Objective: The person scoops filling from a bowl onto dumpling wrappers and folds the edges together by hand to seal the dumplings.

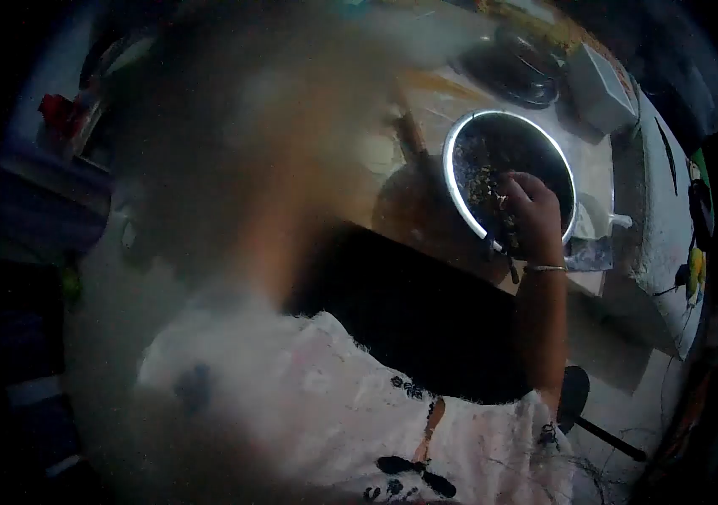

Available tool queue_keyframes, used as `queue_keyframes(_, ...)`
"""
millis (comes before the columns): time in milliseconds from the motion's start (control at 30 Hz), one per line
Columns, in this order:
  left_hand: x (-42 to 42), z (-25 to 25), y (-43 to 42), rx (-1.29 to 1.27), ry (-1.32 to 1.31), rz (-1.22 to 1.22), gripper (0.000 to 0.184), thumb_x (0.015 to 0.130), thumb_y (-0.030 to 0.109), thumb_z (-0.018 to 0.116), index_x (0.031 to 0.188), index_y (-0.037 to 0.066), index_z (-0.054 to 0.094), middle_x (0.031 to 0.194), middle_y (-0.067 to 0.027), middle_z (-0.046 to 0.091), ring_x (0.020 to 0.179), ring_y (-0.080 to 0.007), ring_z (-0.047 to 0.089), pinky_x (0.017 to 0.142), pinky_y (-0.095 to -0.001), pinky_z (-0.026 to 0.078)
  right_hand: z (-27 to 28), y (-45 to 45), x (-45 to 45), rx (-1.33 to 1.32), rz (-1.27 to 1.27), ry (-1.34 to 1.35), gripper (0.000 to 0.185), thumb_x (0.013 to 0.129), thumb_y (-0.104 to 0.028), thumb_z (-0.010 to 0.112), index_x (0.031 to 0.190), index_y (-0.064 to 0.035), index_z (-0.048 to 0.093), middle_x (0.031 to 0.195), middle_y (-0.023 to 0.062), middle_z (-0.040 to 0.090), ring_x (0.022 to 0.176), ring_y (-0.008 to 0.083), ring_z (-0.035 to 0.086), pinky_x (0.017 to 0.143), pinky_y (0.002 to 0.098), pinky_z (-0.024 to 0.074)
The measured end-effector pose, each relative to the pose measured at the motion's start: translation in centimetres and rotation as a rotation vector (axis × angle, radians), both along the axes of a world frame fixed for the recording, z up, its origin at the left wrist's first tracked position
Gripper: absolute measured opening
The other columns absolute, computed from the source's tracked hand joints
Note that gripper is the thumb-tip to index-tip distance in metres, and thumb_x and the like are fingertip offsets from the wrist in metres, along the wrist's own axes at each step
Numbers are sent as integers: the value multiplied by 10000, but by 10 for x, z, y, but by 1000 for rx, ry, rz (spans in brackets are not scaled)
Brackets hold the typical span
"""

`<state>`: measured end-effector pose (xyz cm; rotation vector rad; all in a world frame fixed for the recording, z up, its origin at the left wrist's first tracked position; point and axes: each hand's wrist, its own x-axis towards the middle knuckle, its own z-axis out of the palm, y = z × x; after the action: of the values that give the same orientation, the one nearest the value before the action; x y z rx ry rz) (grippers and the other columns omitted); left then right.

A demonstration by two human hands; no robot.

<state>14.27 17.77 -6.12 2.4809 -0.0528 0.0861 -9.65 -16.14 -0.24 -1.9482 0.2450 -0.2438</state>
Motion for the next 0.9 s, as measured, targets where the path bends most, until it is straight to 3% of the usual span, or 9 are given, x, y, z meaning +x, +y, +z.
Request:
queue_keyframes(167, 41, -35, 5, 7, -21, -67, 264, 836, 247, 604, 1013, 53, 631, 969, -116, 644, 814, -249, 618, 737, -397, 477, 7, 6, -4, 82, -8, 65, 204, 862, -167, 604, 1003, -23, 638, 890, 51, 634, 731, 108, 575, 620, 253, 478)
queue_keyframes(300, 57, -42, 13, -130, -229, -76, 241, 850, 180, 587, 1040, 35, 612, 985, -114, 641, 806, -246, 621, 730, -404, 483, 9, 9, -6, 55, 18, 41, 197, 866, -156, 594, 999, -17, 638, 883, 42, 631, 718, 101, 566, 637, 250, 474)
queue_keyframes(333, 36, -2, 10, -195, 11, -102, 233, 848, 171, 590, 1029, 27, 613, 968, -115, 641, 790, -238, 620, 716, -400, 486, 12, 9, -7, 46, 16, 63, 195, 867, -152, 591, 999, -16, 637, 882, 39, 633, 726, 98, 567, 646, 246, 469)
queue_keyframes(400, 25, 15, 5, -258, 253, -124, 225, 846, 161, 593, 1019, 19, 614, 951, -116, 641, 774, -230, 618, 702, -397, 490, 9, 8, -8, 38, 16, 88, 193, 867, -148, 589, 999, -15, 636, 882, 37, 634, 734, 96, 568, 656, 242, 465)
queue_keyframes(500, 43, -17, 9, -324, 199, -37, 209, 854, 177, 582, 981, 18, 631, 893, -118, 646, 742, -210, 615, 686, -382, 493, 1, 4, -8, 69, 50, 12, 196, 863, -149, 594, 1002, -17, 636, 873, 31, 635, 732, 88, 564, 661, 233, 455)
queue_keyframes(600, 52, -44, 22, -170, -49, -102, 253, 856, 237, 585, 983, 24, 631, 899, -126, 644, 733, -215, 617, 692, -380, 493, 4, 5, -11, 17, 19, 37, 202, 862, -152, 596, 1006, -15, 634, 875, 31, 636, 740, 86, 560, 665, 230, 454)
queue_keyframes(733, 12, -8, 13, 93, 54, -266, 355, 829, 347, 610, 966, 21, 634, 895, -142, 641, 752, -233, 615, 698, -374, 484, 5, 4, -12, 25, 10, 65, 214, 862, -158, 599, 1014, -11, 632, 879, 40, 638, 744, 94, 563, 664, 237, 458)
queue_keyframes(833, 15, -26, 8, 150, 30, -373, 406, 788, 393, 653, 940, 17, 637, 891, -146, 641, 781, -248, 613, 707, -375, 479, 1, 0, -8, -22, 19, 28, 211, 866, -155, 595, 1016, -13, 633, 880, 49, 643, 740, 100, 567, 656, 244, 461)
queue_keyframes(900, -3, -11, -10, 193, 251, -241, 461, 691, 435, 738, 878, 22, 655, 880, -149, 638, 810, -267, 614, 732, -381, 487, -2, -1, -5, -70, 21, 1, 207, 867, -153, 593, 1016, -15, 634, 879, 53, 645, 736, 104, 570, 651, 247, 462)
